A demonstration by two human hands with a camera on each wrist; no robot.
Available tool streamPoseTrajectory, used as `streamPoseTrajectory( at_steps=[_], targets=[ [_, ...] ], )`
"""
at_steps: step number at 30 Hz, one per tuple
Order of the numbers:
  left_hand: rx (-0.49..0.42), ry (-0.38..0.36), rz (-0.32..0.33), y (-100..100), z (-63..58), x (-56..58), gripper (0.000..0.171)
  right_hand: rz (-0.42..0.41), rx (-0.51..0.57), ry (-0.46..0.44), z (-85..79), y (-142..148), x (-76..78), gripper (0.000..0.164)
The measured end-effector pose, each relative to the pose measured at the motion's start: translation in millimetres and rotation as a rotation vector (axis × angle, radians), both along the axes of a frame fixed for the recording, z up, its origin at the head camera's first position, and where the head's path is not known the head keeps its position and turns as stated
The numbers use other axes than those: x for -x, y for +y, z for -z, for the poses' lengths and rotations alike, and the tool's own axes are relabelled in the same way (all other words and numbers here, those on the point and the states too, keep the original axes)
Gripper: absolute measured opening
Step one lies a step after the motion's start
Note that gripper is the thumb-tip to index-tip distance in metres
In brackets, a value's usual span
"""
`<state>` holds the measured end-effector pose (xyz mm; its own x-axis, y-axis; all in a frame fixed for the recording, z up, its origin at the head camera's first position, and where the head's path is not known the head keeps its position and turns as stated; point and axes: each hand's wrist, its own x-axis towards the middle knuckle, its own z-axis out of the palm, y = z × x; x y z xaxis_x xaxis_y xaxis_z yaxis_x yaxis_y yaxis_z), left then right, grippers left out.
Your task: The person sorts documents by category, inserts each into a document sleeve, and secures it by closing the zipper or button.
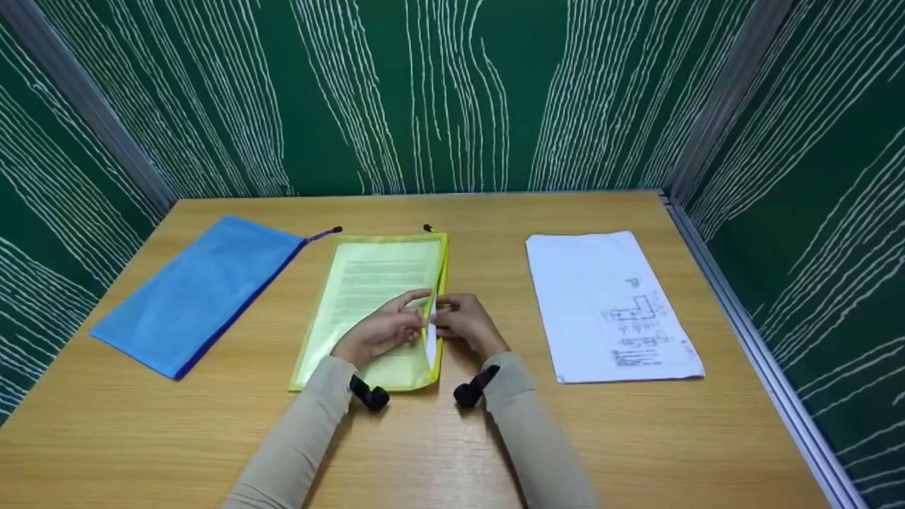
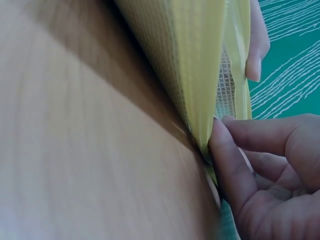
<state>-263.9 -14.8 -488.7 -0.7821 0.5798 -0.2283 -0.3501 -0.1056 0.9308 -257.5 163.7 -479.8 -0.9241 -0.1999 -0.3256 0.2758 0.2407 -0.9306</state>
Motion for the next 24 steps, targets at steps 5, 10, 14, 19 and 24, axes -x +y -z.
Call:
streamPoseTrajectory(
  at_steps=[5, 10, 14, 19, 24],
  targets=[
    [0.007, 0.006, -0.005, 1, 1.1, 0.0, 0.072, 0.006, 0.002, -0.008, -0.6, 2, -0.6, 0.053],
    [0.003, 0.007, -0.009, 1, 2.1, 0.5, 0.070, 0.026, 0.033, -0.044, -2.7, 5, -0.8, 0.049],
    [-0.002, 0.004, -0.014, 0, 1.6, 0.2, 0.069, 0.049, 0.047, -0.067, -5.6, 8, -0.6, 0.044],
    [0.009, 0.005, -0.014, 0, 0.1, -1.0, 0.068, 0.052, 0.046, -0.052, -6.4, 11, -1.5, 0.043],
    [0.023, 0.007, -0.008, 0, -0.2, -1.0, 0.068, 0.044, 0.061, -0.010, -3.7, 15, -1.7, 0.042]
  ],
)
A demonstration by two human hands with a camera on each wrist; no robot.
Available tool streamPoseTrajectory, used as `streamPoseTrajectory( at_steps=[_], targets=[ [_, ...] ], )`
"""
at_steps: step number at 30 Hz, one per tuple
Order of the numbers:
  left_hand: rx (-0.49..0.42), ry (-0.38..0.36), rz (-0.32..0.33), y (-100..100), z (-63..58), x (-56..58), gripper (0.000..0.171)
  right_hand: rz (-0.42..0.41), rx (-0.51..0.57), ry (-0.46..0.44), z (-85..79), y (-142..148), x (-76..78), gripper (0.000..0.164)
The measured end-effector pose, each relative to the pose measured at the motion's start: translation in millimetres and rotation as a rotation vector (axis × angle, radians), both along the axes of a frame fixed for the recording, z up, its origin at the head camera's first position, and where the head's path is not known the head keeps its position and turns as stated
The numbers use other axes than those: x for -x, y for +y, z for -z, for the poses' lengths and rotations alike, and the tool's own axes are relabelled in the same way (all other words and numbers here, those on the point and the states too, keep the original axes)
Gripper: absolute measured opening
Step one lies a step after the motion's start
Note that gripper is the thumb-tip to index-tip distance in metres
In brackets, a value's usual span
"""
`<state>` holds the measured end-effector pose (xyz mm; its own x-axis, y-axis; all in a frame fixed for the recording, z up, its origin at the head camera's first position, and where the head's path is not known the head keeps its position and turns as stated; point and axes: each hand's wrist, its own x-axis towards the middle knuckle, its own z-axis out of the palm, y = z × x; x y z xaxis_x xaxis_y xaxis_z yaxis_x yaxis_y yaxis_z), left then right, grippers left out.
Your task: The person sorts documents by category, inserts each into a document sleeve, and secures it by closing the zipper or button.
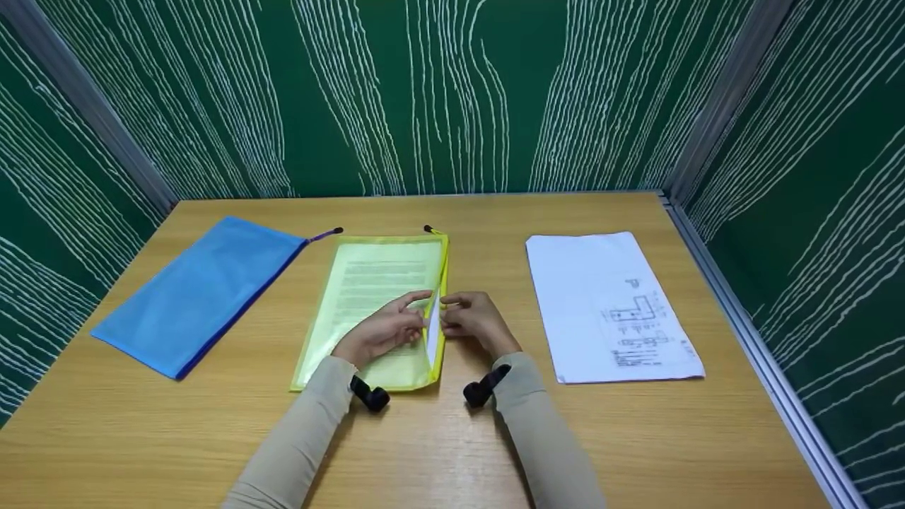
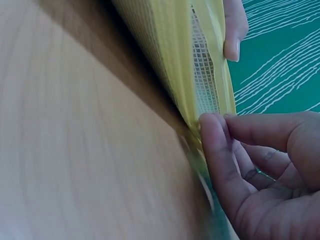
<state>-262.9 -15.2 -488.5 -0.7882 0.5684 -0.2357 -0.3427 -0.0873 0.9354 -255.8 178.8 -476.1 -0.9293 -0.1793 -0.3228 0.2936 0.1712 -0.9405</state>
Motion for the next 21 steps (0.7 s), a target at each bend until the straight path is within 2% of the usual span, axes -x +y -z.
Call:
streamPoseTrajectory(
  at_steps=[13, 21],
  targets=[
    [0.027, 0.005, 0.011, 1, -1.4, -1.2, 0.069, -0.003, 0.022, 0.020, -0.8, 12, 3.3, 0.043],
    [0.104, 0.064, 0.052, 1, -8.3, -1.4, 0.071, 0.004, -0.009, 0.016, -1.0, 17, 6.9, 0.041]
  ],
)
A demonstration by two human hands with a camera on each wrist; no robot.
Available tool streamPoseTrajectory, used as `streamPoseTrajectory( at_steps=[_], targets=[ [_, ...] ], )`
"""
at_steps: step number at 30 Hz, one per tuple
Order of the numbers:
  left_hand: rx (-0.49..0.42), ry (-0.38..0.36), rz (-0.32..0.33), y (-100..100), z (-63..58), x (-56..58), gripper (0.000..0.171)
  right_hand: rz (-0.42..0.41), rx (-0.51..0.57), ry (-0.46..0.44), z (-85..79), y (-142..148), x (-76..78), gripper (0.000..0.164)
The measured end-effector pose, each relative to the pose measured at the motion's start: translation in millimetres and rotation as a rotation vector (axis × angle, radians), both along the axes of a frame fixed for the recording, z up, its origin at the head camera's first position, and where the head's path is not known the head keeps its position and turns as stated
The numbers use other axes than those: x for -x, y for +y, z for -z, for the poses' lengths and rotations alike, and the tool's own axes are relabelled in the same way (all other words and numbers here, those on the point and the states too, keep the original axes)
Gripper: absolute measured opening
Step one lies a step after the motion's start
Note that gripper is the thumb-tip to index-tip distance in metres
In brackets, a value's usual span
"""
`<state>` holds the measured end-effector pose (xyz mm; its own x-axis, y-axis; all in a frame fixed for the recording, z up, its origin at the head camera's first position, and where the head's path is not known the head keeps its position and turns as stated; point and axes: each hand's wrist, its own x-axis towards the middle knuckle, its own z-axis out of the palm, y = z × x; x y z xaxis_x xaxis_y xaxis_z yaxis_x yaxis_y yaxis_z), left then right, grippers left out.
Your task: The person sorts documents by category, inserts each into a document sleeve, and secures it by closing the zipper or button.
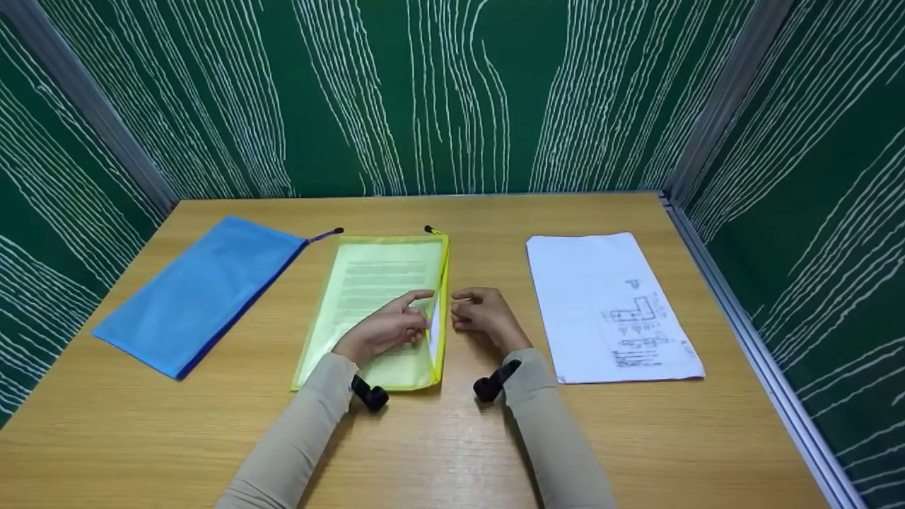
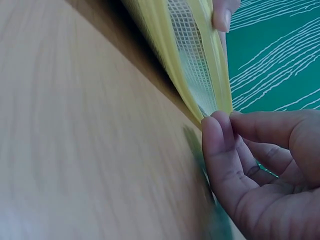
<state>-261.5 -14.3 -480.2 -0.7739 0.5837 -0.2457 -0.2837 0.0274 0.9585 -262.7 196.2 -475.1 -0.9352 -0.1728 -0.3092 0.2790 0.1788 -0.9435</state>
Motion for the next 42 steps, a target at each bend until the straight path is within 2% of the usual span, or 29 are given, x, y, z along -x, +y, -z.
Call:
streamPoseTrajectory(
  at_steps=[6, 12, 18, 26, 33, 35, 42],
  targets=[
    [0.072, 0.059, 0.013, -1, -4.8, -0.3, 0.071, -0.013, -0.020, 0.017, 1.1, 3, 2.9, 0.040],
    [0.149, 0.116, -0.012, -3, -9.6, 3.1, 0.058, -0.001, -0.028, 0.085, -1.7, 5, 4.6, 0.038],
    [0.269, 0.239, -0.023, -11, -15.4, 9.1, 0.054, 0.017, -0.045, 0.095, -2.5, 8, 7.6, 0.038],
    [0.521, 0.439, -0.034, -17, -25.2, 18.4, 0.057, 0.085, -0.090, 0.121, -4.5, 10, 16.4, 0.037],
    [0.651, 0.510, -0.006, -18, -27.3, 27.6, 0.061, 0.098, -0.156, 0.135, -12.8, 11, 25.5, 0.036],
    [0.705, 0.550, 0.008, -18, -27.3, 30.5, 0.062, 0.092, -0.166, 0.134, -15.8, 12, 28.6, 0.036],
    [0.935, 0.703, 0.018, -13, -27.3, 39.6, 0.067, 0.054, -0.322, 0.254, -23.1, 15, 40.8, 0.039]
  ],
)
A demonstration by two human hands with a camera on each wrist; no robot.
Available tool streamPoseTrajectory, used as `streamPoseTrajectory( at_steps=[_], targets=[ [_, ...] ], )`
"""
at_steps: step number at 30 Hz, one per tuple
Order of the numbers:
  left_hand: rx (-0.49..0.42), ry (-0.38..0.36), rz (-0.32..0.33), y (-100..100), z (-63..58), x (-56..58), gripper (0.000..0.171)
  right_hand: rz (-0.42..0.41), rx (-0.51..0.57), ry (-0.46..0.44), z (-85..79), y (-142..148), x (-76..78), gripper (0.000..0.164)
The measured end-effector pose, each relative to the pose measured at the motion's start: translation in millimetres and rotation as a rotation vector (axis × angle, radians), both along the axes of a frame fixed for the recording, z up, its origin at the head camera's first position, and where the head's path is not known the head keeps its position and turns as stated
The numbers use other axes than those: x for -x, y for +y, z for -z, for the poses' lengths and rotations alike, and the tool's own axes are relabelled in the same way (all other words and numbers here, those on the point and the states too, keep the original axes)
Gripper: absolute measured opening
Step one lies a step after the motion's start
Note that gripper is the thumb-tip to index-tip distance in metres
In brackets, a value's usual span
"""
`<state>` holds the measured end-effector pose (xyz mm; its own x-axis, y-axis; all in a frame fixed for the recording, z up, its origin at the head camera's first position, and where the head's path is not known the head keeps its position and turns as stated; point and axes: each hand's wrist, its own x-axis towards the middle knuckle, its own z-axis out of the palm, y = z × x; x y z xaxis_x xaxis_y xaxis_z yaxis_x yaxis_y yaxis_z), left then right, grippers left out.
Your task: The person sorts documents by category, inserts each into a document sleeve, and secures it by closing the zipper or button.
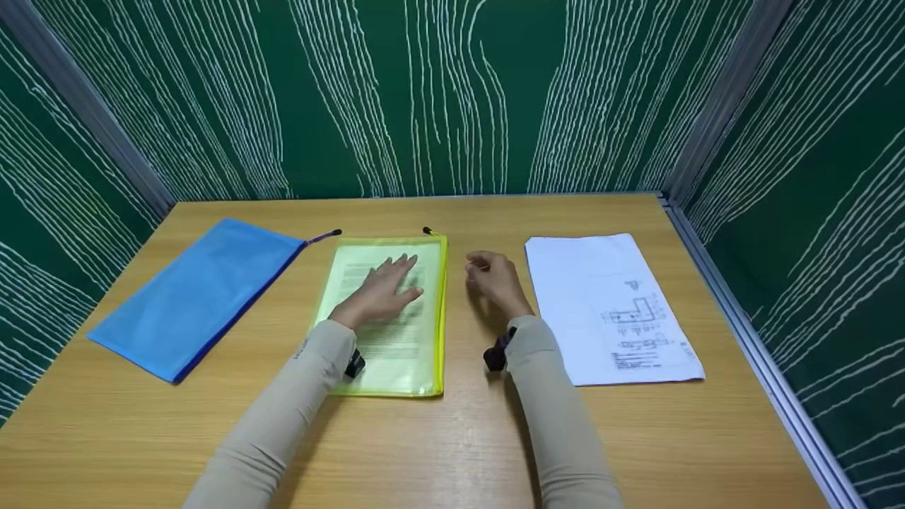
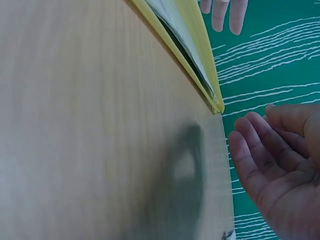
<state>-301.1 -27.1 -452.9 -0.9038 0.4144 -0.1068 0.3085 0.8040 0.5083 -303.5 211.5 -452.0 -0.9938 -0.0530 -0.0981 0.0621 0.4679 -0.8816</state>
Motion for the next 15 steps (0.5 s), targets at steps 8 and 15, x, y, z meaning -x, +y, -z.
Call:
streamPoseTrajectory(
  at_steps=[8, 15],
  targets=[
    [0.188, 0.054, 0.004, 7, 2.8, 8.3, 0.068, -0.049, -0.125, 0.003, 2.4, -6, 7.1, 0.043],
    [0.282, 0.044, 0.004, 4, 4.3, 17.3, 0.070, -0.124, -0.208, 0.032, 0.6, -8, 18.4, 0.044]
  ],
)
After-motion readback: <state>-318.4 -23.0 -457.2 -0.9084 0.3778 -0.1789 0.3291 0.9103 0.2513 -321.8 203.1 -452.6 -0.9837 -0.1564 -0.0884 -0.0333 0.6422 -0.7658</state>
